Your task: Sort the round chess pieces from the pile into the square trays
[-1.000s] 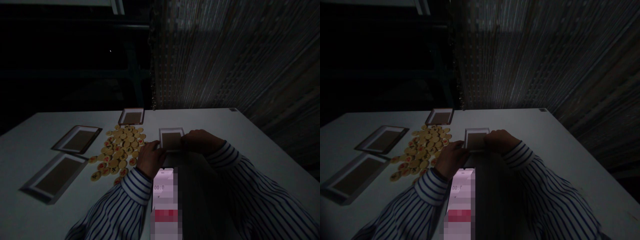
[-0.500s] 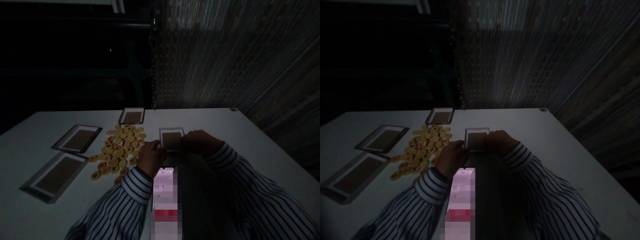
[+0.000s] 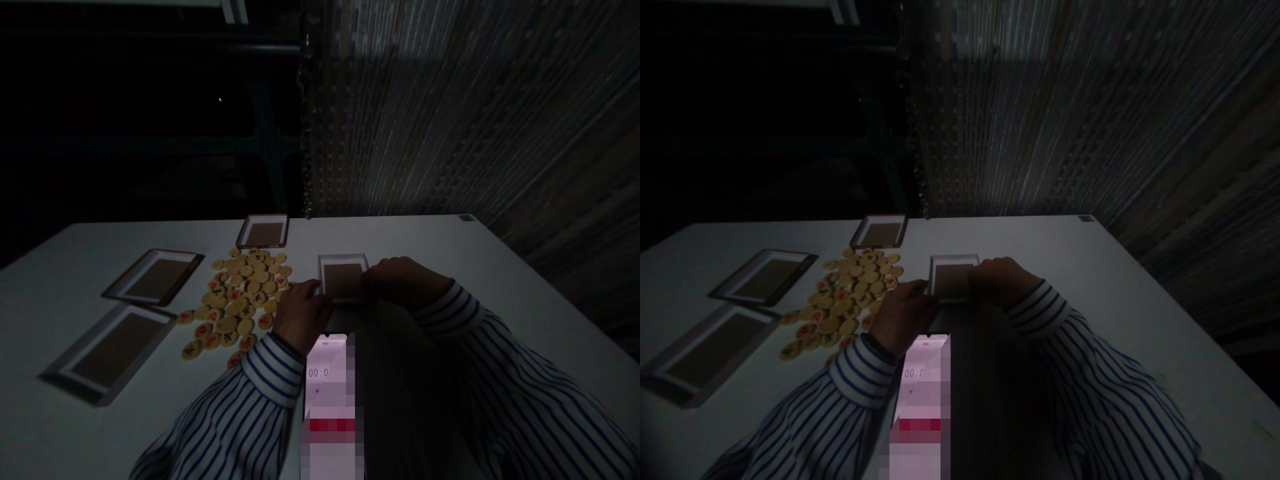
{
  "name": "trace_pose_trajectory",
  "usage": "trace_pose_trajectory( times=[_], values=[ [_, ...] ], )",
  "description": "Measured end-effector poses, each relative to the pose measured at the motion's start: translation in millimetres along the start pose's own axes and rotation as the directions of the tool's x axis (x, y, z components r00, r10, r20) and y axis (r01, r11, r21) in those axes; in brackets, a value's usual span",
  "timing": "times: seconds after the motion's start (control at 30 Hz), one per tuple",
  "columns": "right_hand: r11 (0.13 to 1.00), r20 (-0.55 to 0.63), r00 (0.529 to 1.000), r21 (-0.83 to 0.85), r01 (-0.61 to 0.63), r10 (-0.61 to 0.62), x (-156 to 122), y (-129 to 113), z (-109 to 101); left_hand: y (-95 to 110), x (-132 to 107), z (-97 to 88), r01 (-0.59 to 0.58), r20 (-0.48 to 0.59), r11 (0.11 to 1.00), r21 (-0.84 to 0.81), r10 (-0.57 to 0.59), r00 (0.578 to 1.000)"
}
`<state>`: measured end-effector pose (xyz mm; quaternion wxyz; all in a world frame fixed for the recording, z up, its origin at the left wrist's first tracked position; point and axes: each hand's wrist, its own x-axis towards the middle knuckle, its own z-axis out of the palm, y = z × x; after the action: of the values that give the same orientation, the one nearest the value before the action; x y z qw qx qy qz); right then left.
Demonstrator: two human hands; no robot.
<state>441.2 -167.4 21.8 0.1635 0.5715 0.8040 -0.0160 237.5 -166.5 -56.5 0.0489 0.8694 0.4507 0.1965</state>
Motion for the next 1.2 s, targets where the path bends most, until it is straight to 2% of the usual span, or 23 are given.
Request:
trace_pose_trajectory(
  times=[0.13, 0.47, 1.2],
  values=[
    [0.999, 0.023, 1.0, 0.041, 0.0, -0.001, -1.1, 4.0, -3.7, -0.3, -0.3, -0.3, 0.008, 0.01, 1.0, 0.003, -0.008, 1.0],
    [1.0, 0.036, 0.999, 0.018, -0.011, 0.011, 0.4, 0.1, -1.0, 2.7, 1.3, -4.5, 0.015, 0.037, 1.0, -0.01, -0.015, 0.999],
    [1.0, 0.039, 0.999, 0.013, -0.017, 0.016, 0.1, -0.4, -0.5, 1.0, 0.2, -2.2, 0.0, 0.009, 1.0, -0.007, 0.0, 1.0]
  ],
)
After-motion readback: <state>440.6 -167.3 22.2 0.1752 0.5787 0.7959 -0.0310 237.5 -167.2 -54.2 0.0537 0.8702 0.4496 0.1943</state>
